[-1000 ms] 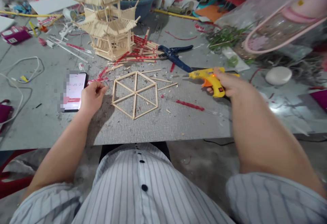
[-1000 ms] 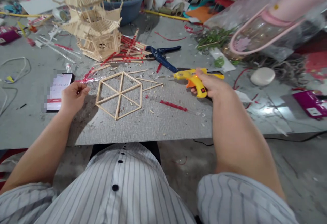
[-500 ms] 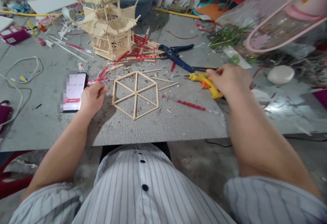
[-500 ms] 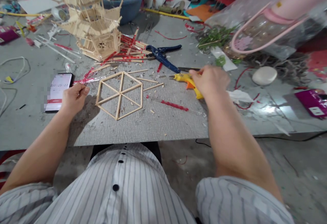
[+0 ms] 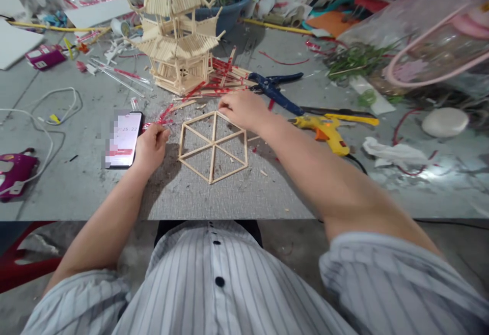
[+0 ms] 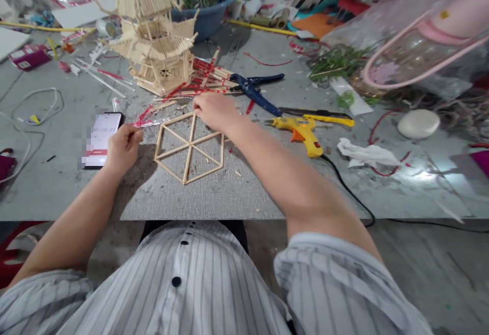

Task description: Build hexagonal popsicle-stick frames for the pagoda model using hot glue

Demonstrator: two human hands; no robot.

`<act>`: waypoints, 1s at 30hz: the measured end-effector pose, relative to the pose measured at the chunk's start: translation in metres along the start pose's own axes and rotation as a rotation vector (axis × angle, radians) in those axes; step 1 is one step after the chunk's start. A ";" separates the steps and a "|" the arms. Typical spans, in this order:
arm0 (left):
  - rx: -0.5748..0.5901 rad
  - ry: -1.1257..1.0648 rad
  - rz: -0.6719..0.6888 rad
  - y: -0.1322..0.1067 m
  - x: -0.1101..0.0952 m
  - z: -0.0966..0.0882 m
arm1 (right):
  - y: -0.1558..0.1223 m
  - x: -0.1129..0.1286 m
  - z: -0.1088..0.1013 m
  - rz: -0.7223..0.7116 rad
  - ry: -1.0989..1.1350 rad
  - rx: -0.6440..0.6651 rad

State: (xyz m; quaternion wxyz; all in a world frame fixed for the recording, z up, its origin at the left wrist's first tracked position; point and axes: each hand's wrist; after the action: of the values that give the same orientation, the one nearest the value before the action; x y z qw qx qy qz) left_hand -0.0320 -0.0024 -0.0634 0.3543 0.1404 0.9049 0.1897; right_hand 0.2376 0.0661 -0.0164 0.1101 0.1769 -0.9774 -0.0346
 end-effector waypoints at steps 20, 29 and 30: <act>-0.099 0.035 0.139 -0.002 -0.007 -0.001 | 0.098 0.048 0.044 -0.122 -0.138 0.098; 0.011 0.010 0.005 -0.004 -0.007 -0.001 | 0.009 -0.011 -0.003 -0.032 -0.037 -0.046; 0.012 0.015 0.029 -0.004 -0.008 0.000 | -0.008 -0.020 -0.008 -0.006 -0.035 -0.027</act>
State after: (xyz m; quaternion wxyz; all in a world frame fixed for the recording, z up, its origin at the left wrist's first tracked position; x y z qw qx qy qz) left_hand -0.0270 -0.0088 -0.0608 0.3437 0.1543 0.9066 0.1903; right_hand 0.2603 0.0655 -0.0135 0.0955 0.1774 -0.9781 -0.0512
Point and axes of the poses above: each hand's wrist, its own y-axis towards the middle knuckle, its own z-axis out of the palm, x = y × z, and after that the axes turned 4 degrees about z, right-handed
